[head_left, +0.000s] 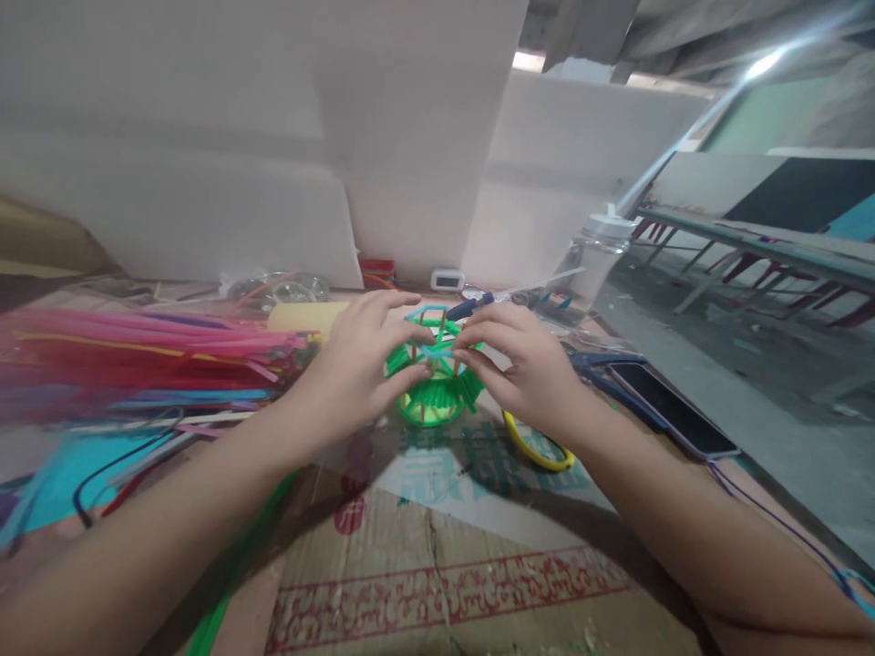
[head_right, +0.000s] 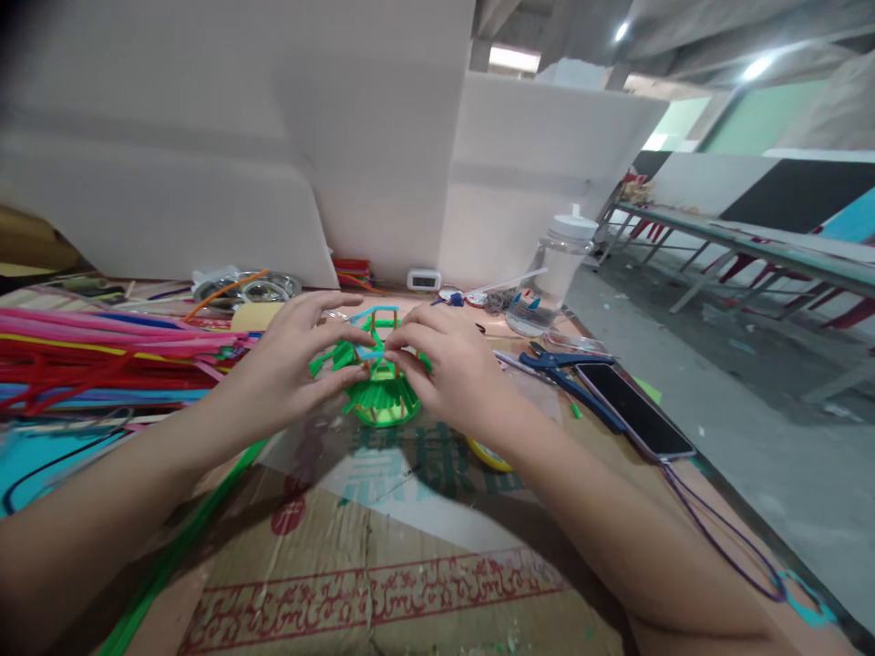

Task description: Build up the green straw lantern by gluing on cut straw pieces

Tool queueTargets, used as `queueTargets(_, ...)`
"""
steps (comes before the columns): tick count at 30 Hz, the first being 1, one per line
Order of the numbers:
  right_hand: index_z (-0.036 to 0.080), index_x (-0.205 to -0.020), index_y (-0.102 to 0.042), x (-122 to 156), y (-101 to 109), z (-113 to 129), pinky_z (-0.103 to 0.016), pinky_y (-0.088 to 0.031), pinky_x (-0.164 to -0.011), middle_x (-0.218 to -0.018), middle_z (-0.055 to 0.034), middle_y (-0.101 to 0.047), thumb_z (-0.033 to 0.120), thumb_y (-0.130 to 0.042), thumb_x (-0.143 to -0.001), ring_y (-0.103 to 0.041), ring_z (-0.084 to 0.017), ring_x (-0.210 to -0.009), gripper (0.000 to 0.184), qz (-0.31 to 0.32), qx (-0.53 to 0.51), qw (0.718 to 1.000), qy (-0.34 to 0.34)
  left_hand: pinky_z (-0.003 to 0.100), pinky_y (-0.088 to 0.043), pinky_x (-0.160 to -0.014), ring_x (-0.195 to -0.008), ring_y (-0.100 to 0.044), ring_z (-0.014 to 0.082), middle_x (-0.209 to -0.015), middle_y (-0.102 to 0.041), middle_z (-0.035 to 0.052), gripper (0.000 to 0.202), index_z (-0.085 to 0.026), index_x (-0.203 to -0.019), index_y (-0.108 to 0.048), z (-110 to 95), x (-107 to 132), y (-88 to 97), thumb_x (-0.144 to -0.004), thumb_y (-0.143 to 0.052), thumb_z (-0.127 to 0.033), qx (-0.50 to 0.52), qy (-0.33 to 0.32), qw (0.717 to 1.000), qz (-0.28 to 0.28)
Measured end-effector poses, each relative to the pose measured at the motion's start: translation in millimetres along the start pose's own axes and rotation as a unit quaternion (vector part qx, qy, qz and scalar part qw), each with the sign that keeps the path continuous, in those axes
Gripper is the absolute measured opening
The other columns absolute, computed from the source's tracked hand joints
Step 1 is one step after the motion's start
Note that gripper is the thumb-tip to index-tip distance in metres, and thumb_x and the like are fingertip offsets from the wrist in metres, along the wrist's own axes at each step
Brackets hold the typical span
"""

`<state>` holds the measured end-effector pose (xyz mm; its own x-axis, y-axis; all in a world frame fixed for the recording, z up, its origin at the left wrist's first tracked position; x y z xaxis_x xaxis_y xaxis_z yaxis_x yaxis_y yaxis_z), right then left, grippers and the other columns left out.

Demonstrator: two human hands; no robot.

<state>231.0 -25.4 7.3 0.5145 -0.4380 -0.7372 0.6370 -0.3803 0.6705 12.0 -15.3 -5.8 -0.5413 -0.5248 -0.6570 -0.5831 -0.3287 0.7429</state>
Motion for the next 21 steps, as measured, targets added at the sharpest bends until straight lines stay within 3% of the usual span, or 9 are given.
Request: queueTargets(21, 0.016, -0.092, -0.071, 0.3, -4.3, 3.6, -0.036, -0.049, -0.081, -0.094, -0.0096, -0.073, 0.020, -0.061, -0.095, -0.066, -0.022, -0.089, 0.010, -0.008, 0.049, 0.999, 0.001, 0.052, -0.041, -0.109, -0.129, -0.052, 0.0311, -0.137, -0.059, 0.0139, 0.018, -0.019, -0.108, -0.070, -1.8, -1.0, 1.2, -0.095, -0.065, -0.032, 0.012, -0.013, 1.000, 0.004)
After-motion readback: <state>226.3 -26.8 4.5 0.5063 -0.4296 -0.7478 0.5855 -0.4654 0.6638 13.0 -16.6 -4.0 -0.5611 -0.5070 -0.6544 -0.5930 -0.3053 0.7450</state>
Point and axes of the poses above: each hand's wrist, its own x-axis away from the middle knuckle, its own y-axis out of the back of the hand, z = x × y, the point moved 1 cm from there along -x, towards the middle knuckle
